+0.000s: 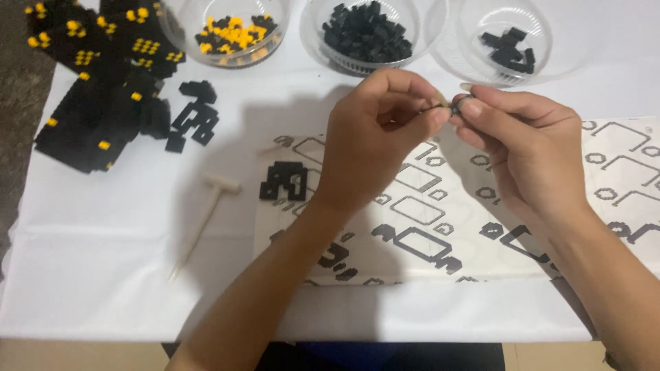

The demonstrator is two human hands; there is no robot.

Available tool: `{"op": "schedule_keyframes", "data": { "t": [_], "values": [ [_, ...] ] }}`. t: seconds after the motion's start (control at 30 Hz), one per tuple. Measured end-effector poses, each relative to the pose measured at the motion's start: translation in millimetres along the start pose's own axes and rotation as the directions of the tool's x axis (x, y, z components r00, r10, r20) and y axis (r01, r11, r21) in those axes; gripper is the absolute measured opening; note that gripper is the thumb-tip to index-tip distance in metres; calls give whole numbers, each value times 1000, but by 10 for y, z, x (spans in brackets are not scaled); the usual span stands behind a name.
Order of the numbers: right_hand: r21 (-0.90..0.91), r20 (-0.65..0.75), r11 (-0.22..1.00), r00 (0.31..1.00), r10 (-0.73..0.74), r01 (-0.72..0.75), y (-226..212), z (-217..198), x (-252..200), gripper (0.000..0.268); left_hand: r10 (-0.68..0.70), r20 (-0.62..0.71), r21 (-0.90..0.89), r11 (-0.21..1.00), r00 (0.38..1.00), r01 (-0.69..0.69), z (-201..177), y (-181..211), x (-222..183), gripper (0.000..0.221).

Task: Assembling small black plastic interlocking blocks on a white surface using a printed template for guidance.

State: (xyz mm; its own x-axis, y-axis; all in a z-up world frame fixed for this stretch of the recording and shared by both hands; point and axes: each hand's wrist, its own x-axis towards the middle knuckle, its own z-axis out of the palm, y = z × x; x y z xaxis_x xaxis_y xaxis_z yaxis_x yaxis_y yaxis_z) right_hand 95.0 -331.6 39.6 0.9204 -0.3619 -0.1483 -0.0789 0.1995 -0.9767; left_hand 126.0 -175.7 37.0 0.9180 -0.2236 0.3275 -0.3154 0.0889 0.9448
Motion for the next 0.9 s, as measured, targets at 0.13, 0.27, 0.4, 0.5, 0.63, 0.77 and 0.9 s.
{"op": "schedule_keyframes", "data": {
  "t": [0.13, 0.27, 0.4, 0.5, 0.63, 0.77, 0.9],
  "values": [
    [29, 7, 999, 1000, 30, -30, 24, 49, -51, 14, -79, 94, -117, 989, 992, 90, -90, -82, 73, 14],
    [40, 3, 998, 999, 48, -48, 48, 58, -55, 15, -86, 112, -98, 990, 990, 97, -166, -4, 68, 14],
    [-202, 266, 949, 946, -183, 240, 76, 59, -84, 17, -106, 225, 63, 994, 969, 94, -350, 59, 15, 20],
    [-303, 505, 828, 817, -280, 471, 158, 38, -119, 9, -93, 284, 295, 955, 954, 5, -584, 149, -156, 26],
    [-355, 714, 714, 668, -211, 604, 183, 152, -219, 8, -121, -23, 639, 761, 992, 107, -942, 483, -671, 25],
    [-413, 758, 569, 615, -219, 712, 291, 141, -229, 3, -161, -237, 839, 464, 958, 286, -1307, 414, -1248, 25],
    [-554, 678, 601, 731, -76, 576, 274, 163, -267, 17, 15, -253, 939, 243, 967, 242, -1532, 146, -1612, 40]
  ]
}}
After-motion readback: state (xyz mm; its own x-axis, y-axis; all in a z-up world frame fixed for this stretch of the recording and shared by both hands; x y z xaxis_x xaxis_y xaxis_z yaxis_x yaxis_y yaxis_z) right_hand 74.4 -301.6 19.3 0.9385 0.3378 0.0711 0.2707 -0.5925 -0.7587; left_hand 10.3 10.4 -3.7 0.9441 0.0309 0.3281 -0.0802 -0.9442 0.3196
